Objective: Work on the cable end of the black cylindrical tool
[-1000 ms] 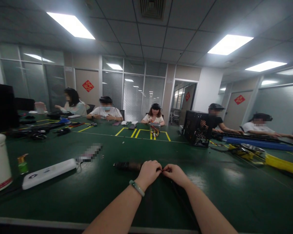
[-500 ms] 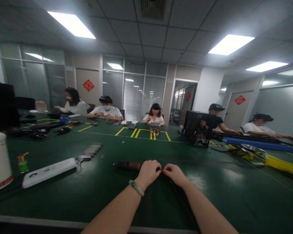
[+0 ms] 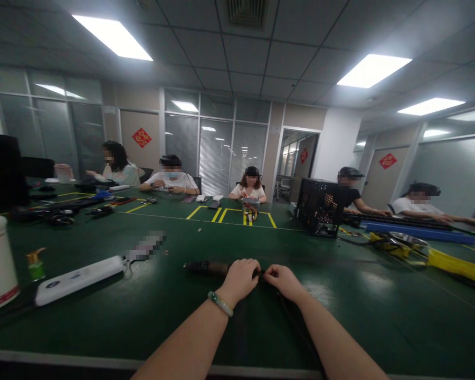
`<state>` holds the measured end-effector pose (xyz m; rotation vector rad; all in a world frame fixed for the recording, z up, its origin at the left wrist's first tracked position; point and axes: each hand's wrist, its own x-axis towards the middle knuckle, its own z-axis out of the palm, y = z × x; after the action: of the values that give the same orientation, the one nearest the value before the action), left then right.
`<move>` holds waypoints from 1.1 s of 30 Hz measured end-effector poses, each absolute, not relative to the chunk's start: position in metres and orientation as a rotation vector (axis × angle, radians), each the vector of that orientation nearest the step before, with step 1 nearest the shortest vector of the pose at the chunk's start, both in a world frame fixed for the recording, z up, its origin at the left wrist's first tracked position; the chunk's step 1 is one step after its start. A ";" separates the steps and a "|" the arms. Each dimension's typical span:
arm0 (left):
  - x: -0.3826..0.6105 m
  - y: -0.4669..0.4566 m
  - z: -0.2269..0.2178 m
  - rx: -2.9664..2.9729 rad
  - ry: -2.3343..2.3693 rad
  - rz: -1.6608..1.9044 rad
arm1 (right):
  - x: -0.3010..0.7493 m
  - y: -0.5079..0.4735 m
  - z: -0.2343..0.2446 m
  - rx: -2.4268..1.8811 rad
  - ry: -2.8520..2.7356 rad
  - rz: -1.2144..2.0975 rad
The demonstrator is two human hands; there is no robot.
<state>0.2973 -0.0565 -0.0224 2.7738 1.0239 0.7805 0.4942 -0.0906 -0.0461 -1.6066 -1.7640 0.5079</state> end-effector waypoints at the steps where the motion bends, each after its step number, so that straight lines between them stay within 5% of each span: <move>1: 0.297 -0.057 -0.022 2.777 1.024 0.775 | 0.494 -0.091 -0.046 -1.609 -1.765 0.505; 33: 0.298 -0.059 -0.020 2.809 1.012 0.753 | 0.492 -0.091 -0.045 -1.593 -1.804 0.469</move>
<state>0.2978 -0.0593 -0.0198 2.8093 1.0116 0.7533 0.4916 -0.0912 -0.0455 -1.5930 -1.8039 0.4688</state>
